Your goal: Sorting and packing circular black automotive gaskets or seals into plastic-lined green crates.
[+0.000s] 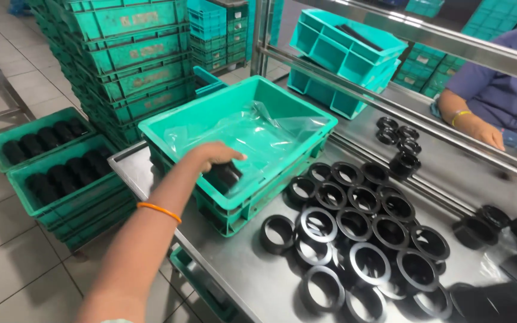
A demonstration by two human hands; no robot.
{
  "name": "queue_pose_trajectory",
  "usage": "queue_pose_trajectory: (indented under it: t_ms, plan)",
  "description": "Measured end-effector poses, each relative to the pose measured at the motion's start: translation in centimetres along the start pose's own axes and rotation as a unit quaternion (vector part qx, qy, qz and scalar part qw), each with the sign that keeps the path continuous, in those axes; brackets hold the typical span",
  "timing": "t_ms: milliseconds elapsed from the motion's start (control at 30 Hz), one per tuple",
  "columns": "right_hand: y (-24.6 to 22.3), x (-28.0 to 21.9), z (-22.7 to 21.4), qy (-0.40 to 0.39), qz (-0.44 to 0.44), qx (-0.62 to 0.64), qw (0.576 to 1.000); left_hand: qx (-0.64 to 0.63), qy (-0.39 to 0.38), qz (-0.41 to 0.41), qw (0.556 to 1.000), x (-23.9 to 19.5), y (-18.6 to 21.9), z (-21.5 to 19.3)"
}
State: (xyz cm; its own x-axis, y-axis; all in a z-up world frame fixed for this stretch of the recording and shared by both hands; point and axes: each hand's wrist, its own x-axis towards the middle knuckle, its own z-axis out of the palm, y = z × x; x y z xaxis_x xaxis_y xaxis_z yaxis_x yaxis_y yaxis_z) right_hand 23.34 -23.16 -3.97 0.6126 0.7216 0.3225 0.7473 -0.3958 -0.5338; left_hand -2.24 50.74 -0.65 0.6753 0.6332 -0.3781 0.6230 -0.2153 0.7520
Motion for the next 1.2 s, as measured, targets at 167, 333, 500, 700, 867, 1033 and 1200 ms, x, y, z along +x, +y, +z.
queue_pose_trajectory:
  t_ms: [167,333,500,700,867,1033,1200]
  plan:
    - [-27.7,15.8,2.4,0.010,-0.078,0.108,0.991,0.065,-0.095,-0.001,0.993,5.5,-3.7,5.3]
    - [-44.8,27.1,12.2,-0.195,-0.155,-0.134,0.959,0.211,-0.169,0.019,0.963,2.9,-2.6,5.6]
    - [-46.0,37.4,25.4,-0.329,-0.205,-0.323,0.863,0.220,-0.164,0.044,0.961,-0.8,-1.1,4.1]
    - [-40.4,42.1,36.9,-0.627,-0.059,-0.361,0.688,0.217,-0.181,0.023,0.959,-0.1,-2.1,5.1]
    - [-39.2,38.5,31.9,-0.573,-0.027,-0.213,0.791,0.214,-0.182,0.050,0.958,-0.3,-2.3,5.4]
    - [-38.8,27.0,15.4,-0.168,-0.214,-0.023,0.962,0.258,-0.139,-0.003,0.956,-2.6,-1.7,3.4]
    - [-27.3,10.1,13.3,-0.060,-0.039,-0.148,0.986,0.270,0.177,0.183,0.929,-11.2,4.7,4.4]
